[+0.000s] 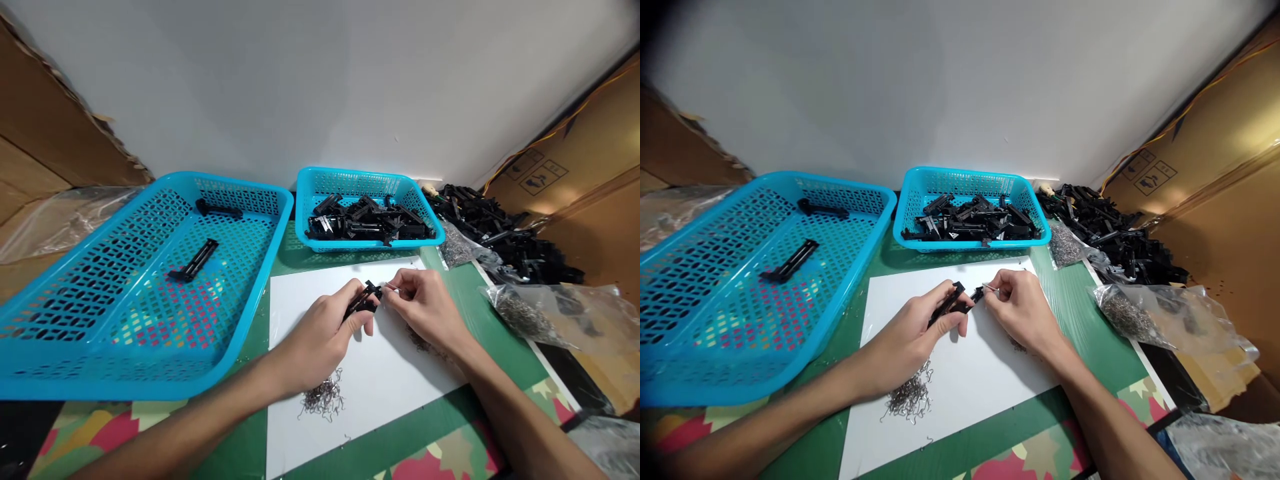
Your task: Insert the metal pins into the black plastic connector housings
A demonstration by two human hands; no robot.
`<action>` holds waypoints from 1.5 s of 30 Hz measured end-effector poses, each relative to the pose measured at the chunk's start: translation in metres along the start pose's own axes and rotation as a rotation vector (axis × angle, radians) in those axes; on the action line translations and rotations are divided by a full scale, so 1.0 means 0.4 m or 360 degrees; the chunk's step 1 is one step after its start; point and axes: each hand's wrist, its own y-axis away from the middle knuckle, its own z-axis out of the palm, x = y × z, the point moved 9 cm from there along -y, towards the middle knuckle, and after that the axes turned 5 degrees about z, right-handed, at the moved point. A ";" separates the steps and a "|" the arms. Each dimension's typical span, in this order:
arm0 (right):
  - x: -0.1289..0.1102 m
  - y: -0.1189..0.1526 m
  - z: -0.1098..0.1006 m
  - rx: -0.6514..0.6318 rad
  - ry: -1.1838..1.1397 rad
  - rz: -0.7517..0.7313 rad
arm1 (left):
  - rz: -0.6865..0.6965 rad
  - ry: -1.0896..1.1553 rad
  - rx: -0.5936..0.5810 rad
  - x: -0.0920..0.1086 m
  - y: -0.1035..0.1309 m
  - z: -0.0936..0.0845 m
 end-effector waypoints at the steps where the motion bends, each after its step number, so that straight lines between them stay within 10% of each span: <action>1: -0.001 0.000 0.001 -0.0001 0.0006 -0.0009 | -0.0002 -0.0009 0.0002 -0.001 0.000 0.000; 45: 0.003 -0.007 -0.003 0.0000 0.0064 -0.0010 | 0.0047 -0.0026 0.0140 -0.001 0.002 -0.007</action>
